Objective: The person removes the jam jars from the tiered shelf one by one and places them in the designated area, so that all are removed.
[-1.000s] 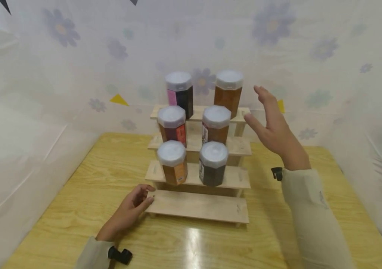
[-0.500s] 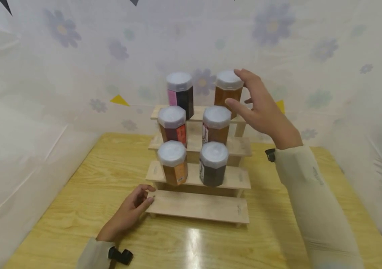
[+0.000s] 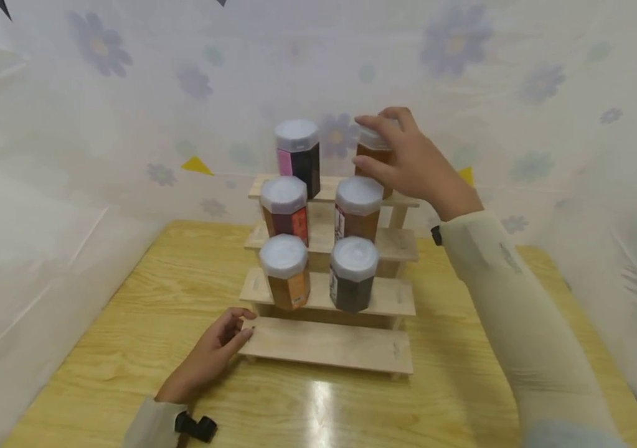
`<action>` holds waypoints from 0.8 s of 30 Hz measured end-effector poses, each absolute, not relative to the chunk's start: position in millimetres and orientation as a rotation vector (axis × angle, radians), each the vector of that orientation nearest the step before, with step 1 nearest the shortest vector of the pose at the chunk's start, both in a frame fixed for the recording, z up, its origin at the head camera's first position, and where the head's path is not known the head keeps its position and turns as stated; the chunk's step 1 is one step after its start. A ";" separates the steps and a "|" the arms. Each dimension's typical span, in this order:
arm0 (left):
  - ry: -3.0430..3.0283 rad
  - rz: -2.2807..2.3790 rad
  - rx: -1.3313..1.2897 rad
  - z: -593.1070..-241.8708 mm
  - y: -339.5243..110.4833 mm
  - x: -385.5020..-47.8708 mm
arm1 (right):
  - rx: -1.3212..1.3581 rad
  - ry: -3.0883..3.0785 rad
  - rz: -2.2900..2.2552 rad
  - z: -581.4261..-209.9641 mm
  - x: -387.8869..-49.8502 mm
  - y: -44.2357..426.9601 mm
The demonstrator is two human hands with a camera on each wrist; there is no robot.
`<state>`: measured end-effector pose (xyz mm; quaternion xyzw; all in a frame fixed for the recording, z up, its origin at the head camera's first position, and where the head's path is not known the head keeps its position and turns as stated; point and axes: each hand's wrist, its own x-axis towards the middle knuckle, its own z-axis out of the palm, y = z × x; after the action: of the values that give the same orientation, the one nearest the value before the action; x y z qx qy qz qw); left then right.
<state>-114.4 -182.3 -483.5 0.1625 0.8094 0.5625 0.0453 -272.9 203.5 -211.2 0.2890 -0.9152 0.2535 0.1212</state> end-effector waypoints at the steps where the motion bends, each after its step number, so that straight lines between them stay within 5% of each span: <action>1: 2.474 1.721 0.492 -483.5 -182.8 -114.2 | 0.843 -2.676 0.736 -209.9 -274.8 202.2; 24: 2.456 1.731 0.483 -483.0 -180.7 -110.1 | 0.690 -2.735 0.549 -200.5 -281.7 191.7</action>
<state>-110.1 -180.7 -483.0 0.1585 0.8060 0.5682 0.0492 -281.7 191.7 -200.5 0.2381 -0.9432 0.1892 0.1337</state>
